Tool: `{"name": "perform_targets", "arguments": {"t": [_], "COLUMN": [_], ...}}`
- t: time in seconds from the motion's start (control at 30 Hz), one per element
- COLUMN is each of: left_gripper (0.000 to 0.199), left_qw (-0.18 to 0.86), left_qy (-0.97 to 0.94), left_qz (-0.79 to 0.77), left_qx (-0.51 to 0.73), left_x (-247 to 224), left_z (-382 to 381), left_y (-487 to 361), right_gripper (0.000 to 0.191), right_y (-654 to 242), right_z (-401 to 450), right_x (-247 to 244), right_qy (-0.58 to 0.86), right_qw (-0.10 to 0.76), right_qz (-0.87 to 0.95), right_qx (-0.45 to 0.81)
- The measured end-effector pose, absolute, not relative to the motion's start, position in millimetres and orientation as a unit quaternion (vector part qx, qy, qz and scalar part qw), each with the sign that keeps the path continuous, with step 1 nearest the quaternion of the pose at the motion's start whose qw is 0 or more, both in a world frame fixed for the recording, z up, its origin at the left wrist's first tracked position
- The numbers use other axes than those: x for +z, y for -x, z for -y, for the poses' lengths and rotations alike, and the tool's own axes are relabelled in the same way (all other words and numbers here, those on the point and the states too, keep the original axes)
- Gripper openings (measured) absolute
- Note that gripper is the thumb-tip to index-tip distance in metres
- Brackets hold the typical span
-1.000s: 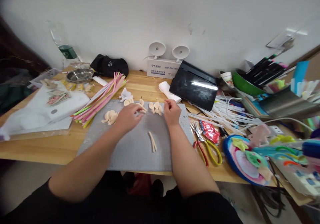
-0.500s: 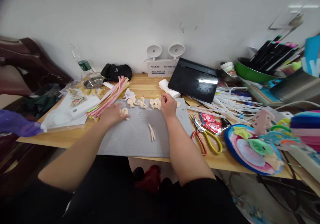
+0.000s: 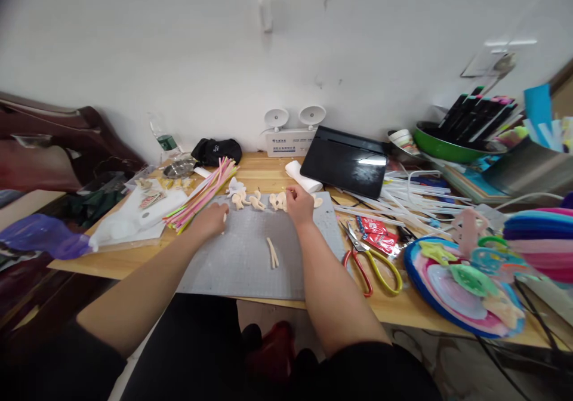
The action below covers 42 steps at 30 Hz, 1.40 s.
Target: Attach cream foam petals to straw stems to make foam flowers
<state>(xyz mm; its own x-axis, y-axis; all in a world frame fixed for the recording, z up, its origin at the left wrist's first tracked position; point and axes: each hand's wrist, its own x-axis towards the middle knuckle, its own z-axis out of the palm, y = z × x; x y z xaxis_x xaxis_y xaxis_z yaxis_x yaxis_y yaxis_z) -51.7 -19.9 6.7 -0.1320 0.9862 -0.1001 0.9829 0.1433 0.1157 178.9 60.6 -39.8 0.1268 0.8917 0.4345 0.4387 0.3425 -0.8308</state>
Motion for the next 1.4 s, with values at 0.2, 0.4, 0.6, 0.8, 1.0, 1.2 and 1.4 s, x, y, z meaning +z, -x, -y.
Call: {"name": "perform_targets", "arguments": {"t": [0.2, 0.4, 0.6, 0.8, 1.0, 1.2, 1.4], "left_gripper": [0.031, 0.018, 0.016, 0.024, 0.013, 0.033, 0.043], "left_qw": [0.302, 0.677, 0.722, 0.731, 0.729, 0.720, 0.724], "left_qy": [-0.598, -0.276, -0.158, -0.157, -0.214, -0.275, -0.285], "left_qz": [-0.700, -0.402, -0.284, -0.262, -0.237, -0.223, -0.219], "left_qx": [0.246, 0.551, 0.611, 0.610, 0.605, 0.596, 0.588], "left_x": [22, 24, -4, -10, -1, -3, -8], "left_z": [9, -2, -10, -11, 0, 4, 3], "left_y": [55, 30, 10, 2, -5, -7, -17], "right_gripper": [0.022, 0.022, 0.025, 0.030, 0.026, 0.014, 0.023], "right_y": [-171, -147, -132, -128, -121, -122, -124], "right_z": [-57, -37, -19, -10, -4, -5, -7], "right_x": [-39, -34, -31, -24, -23, -25, -27], "right_qy": [0.500, 0.414, 0.374, 0.400, 0.436, 0.420, 0.424], "right_qw": [0.522, 0.447, 0.437, 0.387, 0.400, 0.437, 0.455], "right_qz": [0.642, 0.699, 0.746, 0.795, 0.776, 0.754, 0.718], "right_qx": [0.255, 0.375, 0.336, 0.243, 0.218, 0.254, 0.314]}}
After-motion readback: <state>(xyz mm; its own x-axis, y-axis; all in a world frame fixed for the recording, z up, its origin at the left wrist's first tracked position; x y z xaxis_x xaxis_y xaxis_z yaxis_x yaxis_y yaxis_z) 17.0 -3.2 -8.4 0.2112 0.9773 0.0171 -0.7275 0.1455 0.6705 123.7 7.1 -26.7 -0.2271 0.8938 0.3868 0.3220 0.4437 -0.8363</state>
